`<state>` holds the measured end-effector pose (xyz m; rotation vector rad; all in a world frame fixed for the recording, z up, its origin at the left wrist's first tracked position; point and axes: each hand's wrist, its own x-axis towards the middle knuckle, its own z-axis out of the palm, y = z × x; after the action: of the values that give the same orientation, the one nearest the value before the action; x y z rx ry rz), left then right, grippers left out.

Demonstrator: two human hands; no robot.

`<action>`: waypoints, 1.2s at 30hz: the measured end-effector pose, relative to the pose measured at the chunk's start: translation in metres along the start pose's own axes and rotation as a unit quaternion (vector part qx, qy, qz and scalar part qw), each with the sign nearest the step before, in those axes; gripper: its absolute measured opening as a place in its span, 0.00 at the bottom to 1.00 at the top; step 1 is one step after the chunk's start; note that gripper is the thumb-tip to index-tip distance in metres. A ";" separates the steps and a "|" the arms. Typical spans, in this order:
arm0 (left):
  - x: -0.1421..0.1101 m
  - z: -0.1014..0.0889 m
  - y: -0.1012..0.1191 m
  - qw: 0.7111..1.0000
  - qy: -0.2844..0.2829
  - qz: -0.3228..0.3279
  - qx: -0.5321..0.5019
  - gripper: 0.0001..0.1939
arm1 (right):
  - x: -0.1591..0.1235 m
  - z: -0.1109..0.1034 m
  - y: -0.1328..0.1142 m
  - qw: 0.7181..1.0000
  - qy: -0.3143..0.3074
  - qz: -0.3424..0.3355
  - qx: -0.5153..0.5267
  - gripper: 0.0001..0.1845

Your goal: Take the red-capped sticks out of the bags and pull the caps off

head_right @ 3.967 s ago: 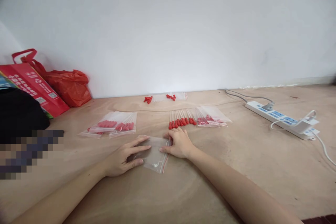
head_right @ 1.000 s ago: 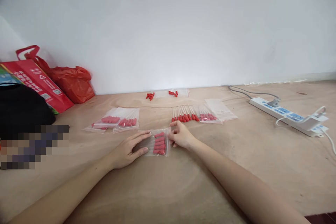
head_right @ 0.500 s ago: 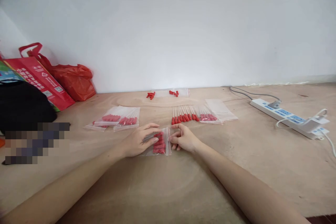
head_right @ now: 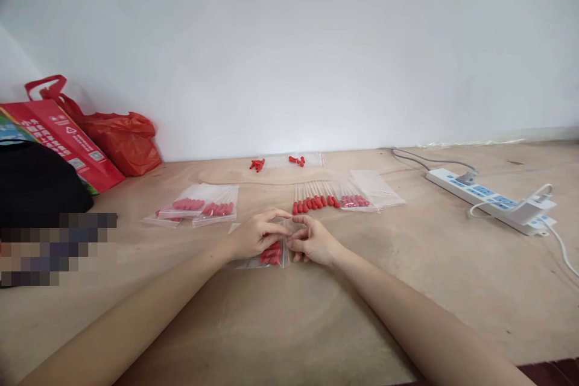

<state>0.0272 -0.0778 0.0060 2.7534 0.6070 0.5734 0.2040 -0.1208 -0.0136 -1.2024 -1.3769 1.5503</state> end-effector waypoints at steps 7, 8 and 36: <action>-0.002 0.003 -0.005 0.998 0.054 0.036 0.007 0.11 | -0.001 0.003 -0.002 0.999 0.021 -0.003 -0.036 0.26; -0.003 0.004 -0.005 0.997 0.060 0.039 0.011 0.11 | -0.001 0.004 -0.002 0.999 0.023 -0.004 -0.043 0.26; -0.007 0.003 -0.009 0.999 0.031 0.024 0.023 0.12 | 0.004 -0.005 0.007 0.607 0.108 -0.520 -0.591 0.11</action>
<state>0.0200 -0.0738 -0.0020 2.8094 0.5765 0.6656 0.2080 -0.1163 -0.0216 -0.7516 -2.3307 -0.5001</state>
